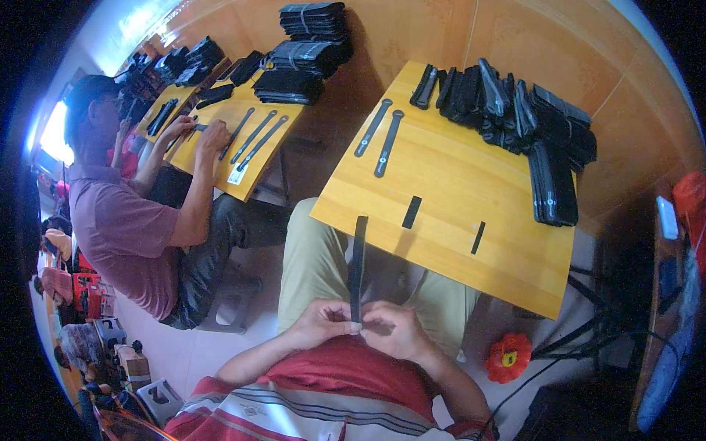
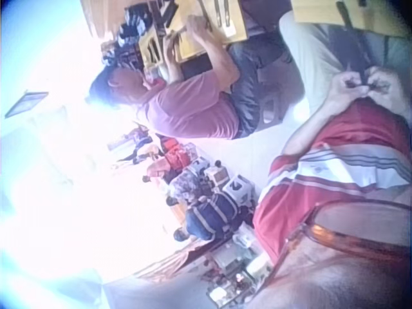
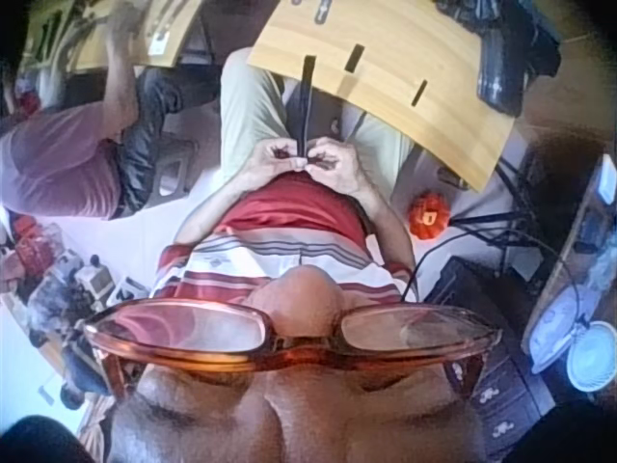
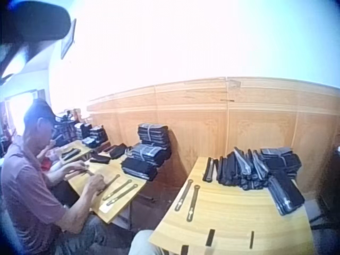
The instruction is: The person is aligning small black textile straps and inserting them into a black textile pouch or sleeve.
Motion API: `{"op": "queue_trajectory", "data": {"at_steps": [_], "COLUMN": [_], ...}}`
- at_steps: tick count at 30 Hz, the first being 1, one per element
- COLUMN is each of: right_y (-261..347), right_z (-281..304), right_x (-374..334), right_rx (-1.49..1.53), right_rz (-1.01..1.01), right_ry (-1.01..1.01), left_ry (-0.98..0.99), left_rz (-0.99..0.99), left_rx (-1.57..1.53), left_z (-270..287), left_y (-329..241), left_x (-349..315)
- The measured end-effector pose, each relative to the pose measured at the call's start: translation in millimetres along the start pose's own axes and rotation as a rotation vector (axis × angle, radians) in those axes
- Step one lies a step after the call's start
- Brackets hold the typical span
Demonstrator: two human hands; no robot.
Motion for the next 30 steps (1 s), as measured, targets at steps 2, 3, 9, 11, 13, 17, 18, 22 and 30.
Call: {"op": "queue_trajectory", "data": {"at_steps": [2,3,9,11,13,17,18,22,30], "right_y": [0,-1,-5,-3,2,2,1,2,4], "right_z": [1,1,-1,1,3,5,6,5,-4], "right_x": [0,0,0,-1,-2,-5,-5,-3,-3], "right_rx": [-0.071,-0.105,-0.255,-0.344,-0.278,-0.194,-0.204,-0.24,-0.321], "right_rz": [0.041,0.032,0.054,0.068,0.092,0.03,0.034,0.117,0.145], "right_ry": [-0.018,-0.03,-0.122,-0.148,-0.113,-0.063,-0.061,-0.075,-0.152], "left_ry": [0.001,-0.006,-0.003,0.004,0.006,0.016,0.013,0.027,-0.007], "left_rz": [-0.006,-0.013,-0.042,-0.049,-0.013,0.002,0.0,-0.001,-0.019], "left_rx": [0.002,0.024,0.115,0.127,0.125,0.112,0.103,0.108,0.126], "left_z": [-1,-1,-2,-4,-4,-4,-4,-4,-3], "left_y": [1,1,6,4,2,4,6,5,8], "left_x": [0,1,0,-1,0,-1,-1,0,-2]}}
Point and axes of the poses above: each hand's wrist, its own x-axis towards the middle knuckle, its own z-axis out of the back of the hand, y = z × x, the point moved 2 cm from there along x, towards the middle knuckle, and after that the axes turned 14 degrees about -z, right-handed, at the moved point
